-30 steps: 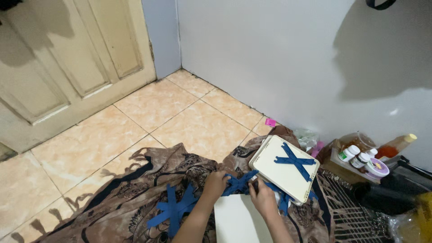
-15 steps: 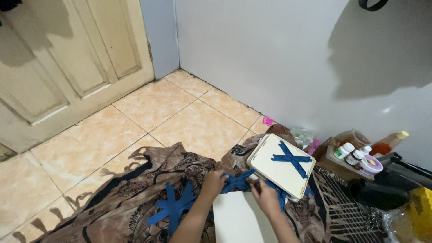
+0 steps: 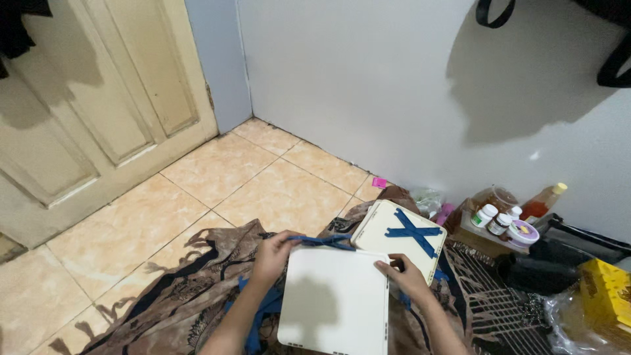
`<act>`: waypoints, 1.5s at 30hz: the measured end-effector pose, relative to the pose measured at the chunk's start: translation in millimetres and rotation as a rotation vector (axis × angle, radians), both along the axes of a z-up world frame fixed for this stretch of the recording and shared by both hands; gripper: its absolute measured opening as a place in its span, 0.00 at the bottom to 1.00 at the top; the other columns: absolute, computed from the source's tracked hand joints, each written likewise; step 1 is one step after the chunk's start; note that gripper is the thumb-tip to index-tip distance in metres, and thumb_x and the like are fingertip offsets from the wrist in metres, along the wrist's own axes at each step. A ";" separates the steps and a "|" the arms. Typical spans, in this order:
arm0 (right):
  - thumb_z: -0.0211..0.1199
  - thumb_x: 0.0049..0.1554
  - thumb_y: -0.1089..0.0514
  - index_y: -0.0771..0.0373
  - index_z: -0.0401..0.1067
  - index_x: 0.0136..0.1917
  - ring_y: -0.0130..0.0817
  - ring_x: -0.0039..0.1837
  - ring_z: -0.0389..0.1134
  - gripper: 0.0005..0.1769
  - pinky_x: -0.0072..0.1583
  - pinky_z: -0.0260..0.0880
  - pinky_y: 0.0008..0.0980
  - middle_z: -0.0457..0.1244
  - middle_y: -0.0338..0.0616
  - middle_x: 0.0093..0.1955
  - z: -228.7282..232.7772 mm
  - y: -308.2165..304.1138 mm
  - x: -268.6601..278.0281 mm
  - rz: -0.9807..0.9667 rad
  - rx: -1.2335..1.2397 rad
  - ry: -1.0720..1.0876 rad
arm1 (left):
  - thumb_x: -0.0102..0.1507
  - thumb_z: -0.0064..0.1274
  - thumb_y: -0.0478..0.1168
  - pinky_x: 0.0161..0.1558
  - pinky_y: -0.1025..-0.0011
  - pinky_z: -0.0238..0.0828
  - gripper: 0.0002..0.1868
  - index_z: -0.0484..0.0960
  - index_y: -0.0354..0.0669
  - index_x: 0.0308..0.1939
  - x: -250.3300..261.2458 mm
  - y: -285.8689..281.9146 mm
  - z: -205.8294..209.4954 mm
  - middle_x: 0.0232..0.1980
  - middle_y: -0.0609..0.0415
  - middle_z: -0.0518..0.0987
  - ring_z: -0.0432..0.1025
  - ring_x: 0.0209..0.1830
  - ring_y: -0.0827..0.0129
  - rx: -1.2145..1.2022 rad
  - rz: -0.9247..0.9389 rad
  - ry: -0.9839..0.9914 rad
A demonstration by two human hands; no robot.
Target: The person sits on the floor and assembles white plastic trays with blue tape and a utility knife. They apply tape in an X pattern, cut the tape, and stack the trays.
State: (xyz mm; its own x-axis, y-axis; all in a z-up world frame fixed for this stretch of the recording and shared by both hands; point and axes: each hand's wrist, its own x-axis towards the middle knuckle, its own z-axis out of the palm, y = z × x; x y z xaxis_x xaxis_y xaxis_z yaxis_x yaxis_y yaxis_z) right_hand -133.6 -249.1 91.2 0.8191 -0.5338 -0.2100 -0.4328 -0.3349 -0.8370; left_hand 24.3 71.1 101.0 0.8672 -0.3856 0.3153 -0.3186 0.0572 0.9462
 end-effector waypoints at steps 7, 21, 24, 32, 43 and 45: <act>0.70 0.56 0.52 0.70 0.75 0.56 0.26 0.43 0.68 0.21 0.44 0.70 0.26 0.71 0.44 0.44 85.4 34.3 -14.4 -0.010 0.096 -0.609 | 0.56 0.63 0.46 0.57 0.49 0.65 0.43 0.72 0.34 0.74 -48.5 70.5 142.7 0.71 0.35 0.70 0.64 0.69 0.45 0.584 0.232 -0.783; 0.69 0.47 0.65 0.66 0.72 0.40 0.39 0.46 0.73 0.07 0.47 0.73 0.32 0.70 0.47 0.46 162.0 89.8 -76.0 0.351 -0.799 -1.057 | 0.64 0.54 0.58 0.64 0.53 0.59 0.31 0.75 0.34 0.57 -108.7 3.1 205.7 0.56 0.41 0.75 0.65 0.62 0.49 0.615 0.041 -0.845; 0.71 0.43 0.64 0.67 0.73 0.37 0.40 0.43 0.73 0.09 0.43 0.73 0.33 0.70 0.47 0.45 161.9 96.2 -92.6 0.342 -0.821 -1.015 | 0.64 0.54 0.59 0.65 0.54 0.59 0.29 0.76 0.40 0.57 -109.9 -0.6 198.4 0.57 0.44 0.76 0.63 0.63 0.50 0.689 -0.074 -0.601; 0.73 0.48 0.48 0.67 0.74 0.48 0.49 0.45 0.75 0.23 0.44 0.75 0.44 0.71 0.51 0.46 194.2 119.6 -125.0 0.614 -0.679 -0.699 | 0.54 0.64 0.47 0.65 0.53 0.58 0.20 0.84 0.42 0.46 -103.1 15.1 189.6 0.36 0.48 0.85 0.79 0.41 0.56 0.676 -0.031 -0.941; 0.65 0.51 0.44 0.53 0.78 0.50 0.49 0.38 0.74 0.17 0.43 0.72 0.44 0.70 0.51 0.32 196.3 132.4 -87.9 0.448 -0.705 -0.194 | 0.62 0.58 0.58 0.62 0.49 0.52 0.30 0.80 0.29 0.47 -123.0 10.6 186.6 0.36 0.40 0.82 0.77 0.45 0.44 0.745 -0.309 -1.027; 0.65 0.51 0.44 0.54 0.80 0.47 0.45 0.35 0.75 0.16 0.40 0.72 0.41 0.70 0.51 0.30 196.8 127.7 -88.7 0.461 -0.581 -0.202 | 0.66 0.53 0.57 0.64 0.52 0.53 0.29 0.78 0.29 0.51 -127.9 16.1 192.2 0.34 0.39 0.81 0.77 0.43 0.43 0.751 -0.385 -0.963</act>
State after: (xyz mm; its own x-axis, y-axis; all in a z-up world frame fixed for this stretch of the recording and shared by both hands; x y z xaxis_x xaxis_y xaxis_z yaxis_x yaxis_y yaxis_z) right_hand -222.3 -121.4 288.1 0.9782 -0.1083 0.1773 -0.0004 -0.8545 -0.5195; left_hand -103.6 87.2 293.1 0.2045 -0.9151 0.3475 -0.9718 -0.1472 0.1841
